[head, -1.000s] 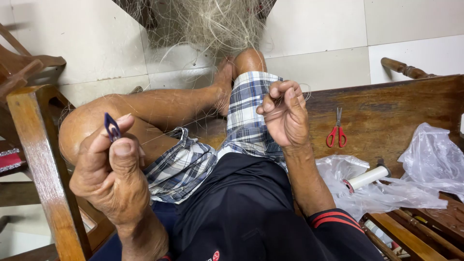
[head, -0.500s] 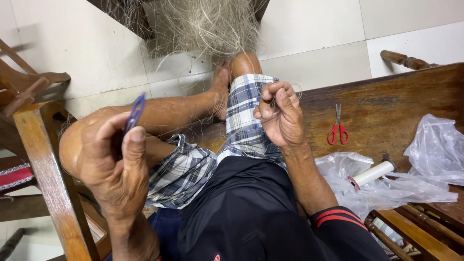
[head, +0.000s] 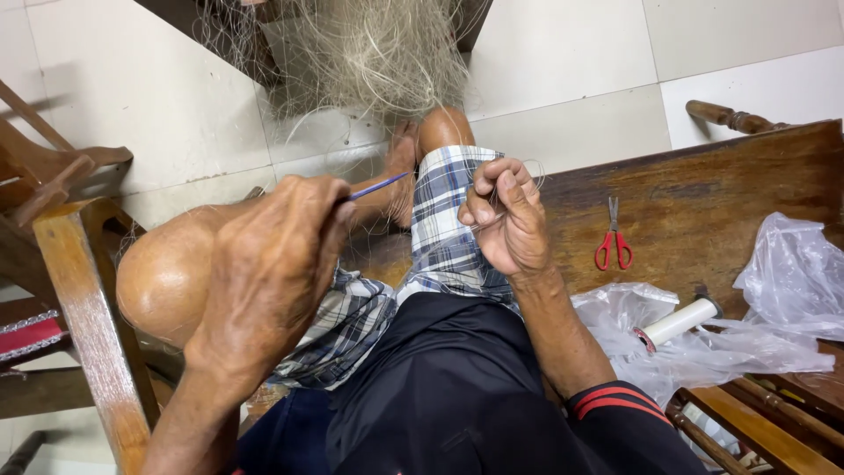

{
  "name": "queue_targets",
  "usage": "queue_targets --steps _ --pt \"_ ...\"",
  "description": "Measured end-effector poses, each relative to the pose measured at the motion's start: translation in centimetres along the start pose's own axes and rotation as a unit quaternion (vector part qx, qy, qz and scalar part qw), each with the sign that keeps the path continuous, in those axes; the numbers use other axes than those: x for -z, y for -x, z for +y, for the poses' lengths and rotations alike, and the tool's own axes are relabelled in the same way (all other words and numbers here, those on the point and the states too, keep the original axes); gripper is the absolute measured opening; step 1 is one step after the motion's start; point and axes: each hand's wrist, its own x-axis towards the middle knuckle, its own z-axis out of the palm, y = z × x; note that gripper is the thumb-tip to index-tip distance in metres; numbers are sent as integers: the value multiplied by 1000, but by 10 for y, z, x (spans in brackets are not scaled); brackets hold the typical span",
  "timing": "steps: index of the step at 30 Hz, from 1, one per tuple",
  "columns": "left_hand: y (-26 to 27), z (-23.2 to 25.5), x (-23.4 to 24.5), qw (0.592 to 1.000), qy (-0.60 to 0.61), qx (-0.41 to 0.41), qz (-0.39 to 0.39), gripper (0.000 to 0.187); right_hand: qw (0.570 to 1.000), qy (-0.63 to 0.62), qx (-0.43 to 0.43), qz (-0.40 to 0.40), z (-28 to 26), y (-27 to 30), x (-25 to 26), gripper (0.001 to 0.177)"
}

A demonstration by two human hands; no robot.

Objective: Repair a fine-mesh fishing net using a blue shuttle and white thread.

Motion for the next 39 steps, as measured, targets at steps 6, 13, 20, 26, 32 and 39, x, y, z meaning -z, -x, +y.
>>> queue_targets --steps 6,13,20,26,32,39 --pt "-10 2 -9 995 36 43 -88 18 1000 12 5 -4 -2 1 -1 17" --pt "-11 8 -12 994 -60 4 -91 20 1000 7 18 2 -1 6 -2 19" --pt "-24 8 -15 994 -60 -23 -87 46 1000 -19 24 4 1 3 0 20" --pt "-33 9 -21 993 -73 -1 -90 22 1000 -24 7 15 3 4 1 21" --pt "-38 0 -34 993 -68 -15 -93 27 1000 -23 7 15 6 3 3 21" --pt "-47 0 -42 995 -6 -20 -101 22 1000 -20 2 7 0 5 -1 20"
